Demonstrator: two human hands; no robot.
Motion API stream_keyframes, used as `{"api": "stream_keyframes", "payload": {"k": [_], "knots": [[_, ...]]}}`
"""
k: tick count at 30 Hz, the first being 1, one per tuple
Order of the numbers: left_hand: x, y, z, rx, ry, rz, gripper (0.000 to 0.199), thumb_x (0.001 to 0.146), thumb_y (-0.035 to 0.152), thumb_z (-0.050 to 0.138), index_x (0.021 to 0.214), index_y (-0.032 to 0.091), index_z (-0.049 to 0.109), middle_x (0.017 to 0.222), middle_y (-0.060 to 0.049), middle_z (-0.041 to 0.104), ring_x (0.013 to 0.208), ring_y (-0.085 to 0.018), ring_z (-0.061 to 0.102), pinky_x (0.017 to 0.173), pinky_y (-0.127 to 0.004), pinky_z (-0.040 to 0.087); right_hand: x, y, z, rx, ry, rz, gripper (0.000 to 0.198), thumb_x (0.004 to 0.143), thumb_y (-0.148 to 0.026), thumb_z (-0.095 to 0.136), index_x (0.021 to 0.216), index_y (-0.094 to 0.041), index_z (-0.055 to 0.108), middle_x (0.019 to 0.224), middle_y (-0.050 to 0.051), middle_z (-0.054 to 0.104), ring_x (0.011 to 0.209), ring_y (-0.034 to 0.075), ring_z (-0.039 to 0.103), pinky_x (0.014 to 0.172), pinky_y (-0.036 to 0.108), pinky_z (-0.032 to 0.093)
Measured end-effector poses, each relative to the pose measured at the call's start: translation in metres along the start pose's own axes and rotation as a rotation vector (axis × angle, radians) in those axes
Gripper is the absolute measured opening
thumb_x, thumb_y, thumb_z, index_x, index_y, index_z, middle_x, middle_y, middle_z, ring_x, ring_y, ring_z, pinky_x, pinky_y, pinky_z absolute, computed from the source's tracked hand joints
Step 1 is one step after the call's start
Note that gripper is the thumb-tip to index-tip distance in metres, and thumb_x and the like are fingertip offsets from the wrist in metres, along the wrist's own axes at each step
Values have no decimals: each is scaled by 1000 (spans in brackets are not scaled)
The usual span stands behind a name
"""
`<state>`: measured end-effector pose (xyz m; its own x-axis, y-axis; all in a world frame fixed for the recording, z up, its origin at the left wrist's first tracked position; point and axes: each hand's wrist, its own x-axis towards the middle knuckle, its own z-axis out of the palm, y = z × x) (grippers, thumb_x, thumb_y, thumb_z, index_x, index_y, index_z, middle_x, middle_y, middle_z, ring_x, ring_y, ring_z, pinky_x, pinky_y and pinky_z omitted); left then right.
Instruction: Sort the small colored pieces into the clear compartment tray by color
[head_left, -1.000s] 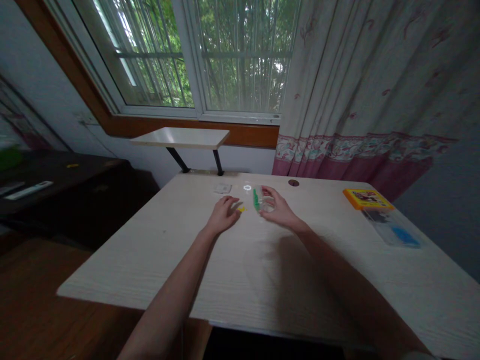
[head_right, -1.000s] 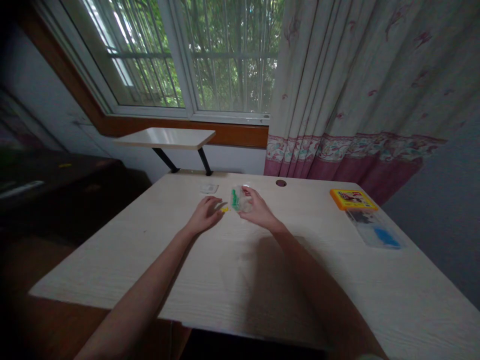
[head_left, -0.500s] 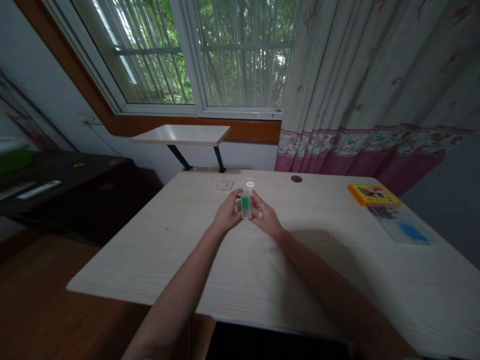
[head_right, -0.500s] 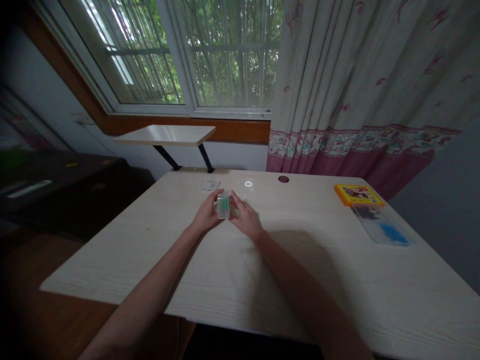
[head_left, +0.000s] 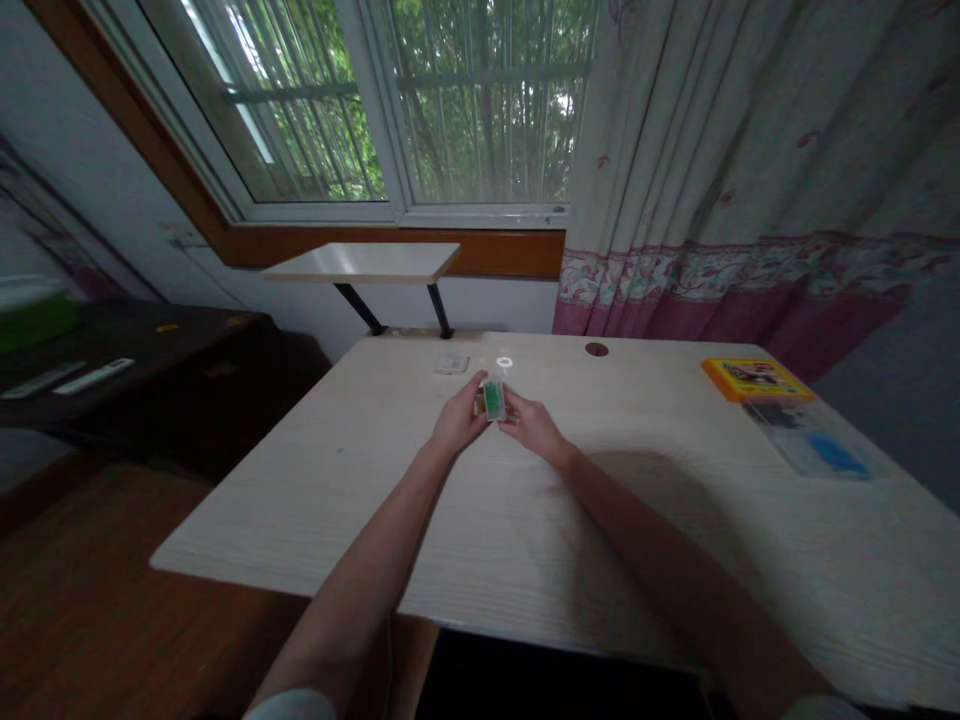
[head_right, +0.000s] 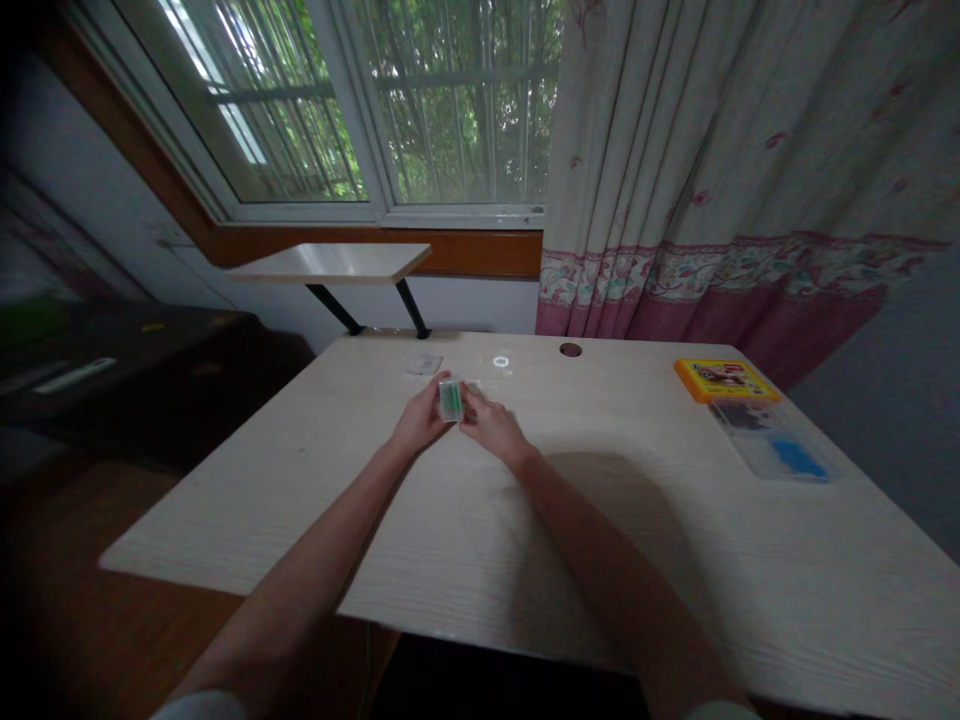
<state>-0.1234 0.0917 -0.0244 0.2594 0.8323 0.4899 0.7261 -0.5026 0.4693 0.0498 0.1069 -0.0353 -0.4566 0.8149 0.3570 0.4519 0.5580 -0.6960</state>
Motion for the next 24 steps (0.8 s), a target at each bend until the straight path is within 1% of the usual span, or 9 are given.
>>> {"api": "stream_keyframes", "payload": {"k": [3, 9, 13, 17, 20, 24], "knots": [[-1, 0, -1, -2, -6, -4, 68, 74, 29, 56, 132, 14, 25, 123, -13, 51, 108, -23, 53, 89, -33, 43, 0, 1, 0, -6, -6, 2, 64, 72, -17, 59, 131, -30, 38, 100, -3, 65, 85, 18, 63, 76, 27, 50], [-2, -1, -3, -5, -29, -21, 65, 75, 29, 54, 132, 14, 26, 119, -13, 53, 105, -23, 55, 87, -33, 44, 1, 0, -3, -25, -26, -36, 59, 76, -21, 57, 131, -28, 38, 96, -2, 66, 80, 16, 63, 73, 25, 49], [-1, -3, -5, -15, -35, -29, 69, 74, 30, 57, 133, 15, 25, 123, -13, 51, 108, -23, 53, 88, -33, 43, 1, 2, -4, -48, -9, -33, 60, 76, -21, 57, 132, -28, 37, 99, -1, 65, 80, 16, 63, 73, 25, 49], [-2, -8, -6, -48, -51, -32, 73, 73, 28, 58, 136, 18, 23, 128, -12, 47, 109, -21, 53, 90, -33, 43, 1, 5, -5, -122, 19, -22, 60, 77, -20, 54, 134, -25, 35, 100, 1, 65, 79, 16, 63, 74, 26, 48], [-3, -13, -8, -77, -60, -29, 76, 71, 26, 59, 137, 22, 21, 134, -10, 41, 110, -21, 52, 92, -34, 42, 0, 6, -5, -166, 40, -16, 59, 77, -17, 50, 133, -25, 35, 108, 2, 63, 79, 16, 62, 76, 28, 48], [-4, -17, -11, -85, -67, -11, 76, 71, 22, 57, 138, 24, 21, 137, -7, 37, 110, -20, 52, 94, -36, 41, -1, 7, -5, -167, 69, -30, 58, 77, -14, 47, 132, -27, 37, 121, 2, 55, 88, 16, 61, 83, 29, 47]]}}
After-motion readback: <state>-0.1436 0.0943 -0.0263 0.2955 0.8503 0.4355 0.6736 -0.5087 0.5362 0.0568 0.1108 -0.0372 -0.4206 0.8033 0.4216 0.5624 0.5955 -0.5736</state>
